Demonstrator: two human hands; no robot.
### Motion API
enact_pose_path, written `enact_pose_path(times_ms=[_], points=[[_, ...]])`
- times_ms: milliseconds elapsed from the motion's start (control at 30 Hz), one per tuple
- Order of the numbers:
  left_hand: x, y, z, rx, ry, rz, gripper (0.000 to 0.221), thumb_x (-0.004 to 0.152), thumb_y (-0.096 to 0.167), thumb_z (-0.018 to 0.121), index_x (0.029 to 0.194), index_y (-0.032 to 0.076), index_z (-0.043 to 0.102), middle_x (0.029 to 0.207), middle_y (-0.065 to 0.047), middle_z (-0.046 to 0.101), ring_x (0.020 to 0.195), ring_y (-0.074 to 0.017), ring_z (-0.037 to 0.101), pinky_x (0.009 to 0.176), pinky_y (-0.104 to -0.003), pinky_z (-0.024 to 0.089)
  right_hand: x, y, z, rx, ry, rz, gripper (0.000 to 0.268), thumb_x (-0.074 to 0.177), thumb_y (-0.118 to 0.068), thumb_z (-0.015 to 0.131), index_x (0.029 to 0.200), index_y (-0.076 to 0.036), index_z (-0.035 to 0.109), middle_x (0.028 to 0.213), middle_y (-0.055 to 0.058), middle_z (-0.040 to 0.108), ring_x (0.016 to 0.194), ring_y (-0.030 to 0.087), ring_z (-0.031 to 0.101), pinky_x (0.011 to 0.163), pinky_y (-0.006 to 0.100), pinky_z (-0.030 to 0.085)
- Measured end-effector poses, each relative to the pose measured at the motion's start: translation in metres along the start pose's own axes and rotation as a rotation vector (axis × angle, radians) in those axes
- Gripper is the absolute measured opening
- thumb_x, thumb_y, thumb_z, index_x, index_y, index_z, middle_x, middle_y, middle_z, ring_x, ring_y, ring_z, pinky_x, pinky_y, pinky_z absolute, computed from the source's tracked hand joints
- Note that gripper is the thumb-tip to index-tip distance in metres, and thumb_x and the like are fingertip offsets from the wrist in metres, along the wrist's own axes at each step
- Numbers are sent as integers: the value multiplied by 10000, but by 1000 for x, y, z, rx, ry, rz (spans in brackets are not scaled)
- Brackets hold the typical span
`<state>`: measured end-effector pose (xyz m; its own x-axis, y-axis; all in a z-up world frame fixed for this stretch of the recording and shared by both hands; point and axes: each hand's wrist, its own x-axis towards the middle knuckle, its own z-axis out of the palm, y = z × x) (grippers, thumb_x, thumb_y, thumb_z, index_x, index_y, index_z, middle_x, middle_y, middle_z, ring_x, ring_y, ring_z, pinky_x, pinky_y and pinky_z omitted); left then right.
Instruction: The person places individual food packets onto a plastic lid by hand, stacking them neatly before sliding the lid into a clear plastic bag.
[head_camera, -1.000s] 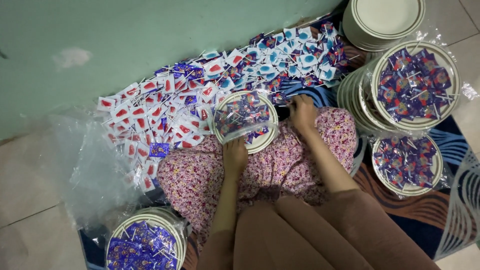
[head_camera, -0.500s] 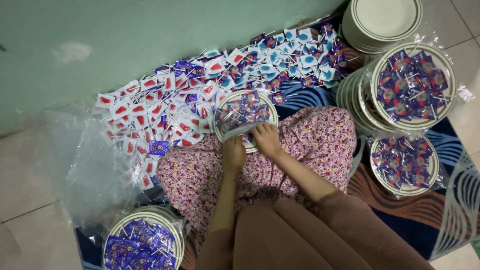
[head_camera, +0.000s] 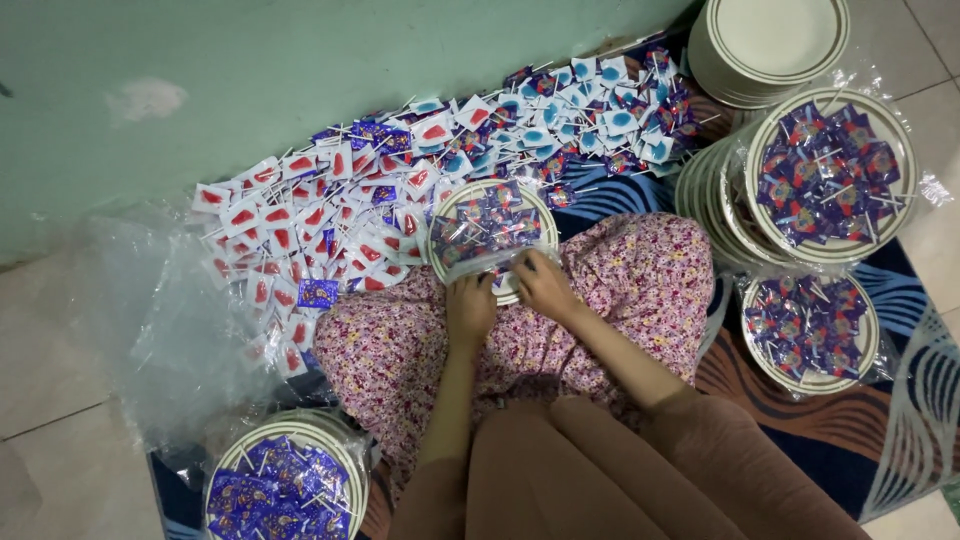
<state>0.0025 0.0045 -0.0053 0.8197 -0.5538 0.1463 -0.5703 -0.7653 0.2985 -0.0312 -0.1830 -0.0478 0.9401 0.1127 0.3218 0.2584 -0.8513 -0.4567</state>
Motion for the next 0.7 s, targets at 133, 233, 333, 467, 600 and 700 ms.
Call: enact_pose_path(times_ms=[133, 233, 333, 467, 600, 700], points=[[3, 12, -26, 107, -50, -12, 357, 898, 262, 562, 1222, 186, 693, 1042, -102, 725, 1035, -300, 689, 965, -476, 481, -3, 2, -9, 121, 135, 148, 258, 837, -71, 658, 1094, -84, 653, 1047, 152, 568, 987, 415, 647, 862, 460, 539], [3, 7, -9, 156, 70, 17, 318, 852, 300, 603, 1122, 156, 690, 982, -122, 710, 978, -333, 679, 932, -524, 480, -8, 7, -6, 320, 159, 324, 366, 766, -43, 738, 1111, -136, 656, 1005, 115, 633, 995, 383, 681, 899, 438, 542], [6, 2, 1, 152, 81, 22, 315, 841, 290, 608, 1105, 137, 685, 982, -133, 710, 972, -357, 672, 916, -543, 481, -13, 9, 0, 359, 119, 366, 365, 767, -44, 749, 1111, -118, 651, 974, 140, 668, 985, 400, 686, 905, 474, 534], [10, 7, -11, 191, 3, 19, 354, 856, 190, 552, 1190, 167, 668, 1060, -84, 716, 1042, -300, 677, 958, -505, 467, 1, -12, -18, 249, 5, 345, 286, 845, -176, 701, 1122, -136, 641, 969, 148, 685, 978, 391, 686, 888, 495, 540], [12, 9, -19, 160, -88, -10, 391, 863, 147, 527, 1235, 172, 647, 1129, -68, 716, 1086, -285, 667, 974, -487, 461, 15, -24, -30, 70, 35, 172, 135, 888, -129, 679, 1001, -64, 645, 983, 187, 634, 976, 409, 646, 843, 481, 541], [10, 5, -9, 152, -124, -16, 404, 861, 163, 554, 1257, 191, 632, 1161, -48, 706, 1108, -270, 656, 986, -483, 461, 7, -7, 4, -75, 75, 74, 144, 879, -172, 709, 919, -45, 655, 956, 187, 603, 939, 402, 618, 804, 495, 524]])
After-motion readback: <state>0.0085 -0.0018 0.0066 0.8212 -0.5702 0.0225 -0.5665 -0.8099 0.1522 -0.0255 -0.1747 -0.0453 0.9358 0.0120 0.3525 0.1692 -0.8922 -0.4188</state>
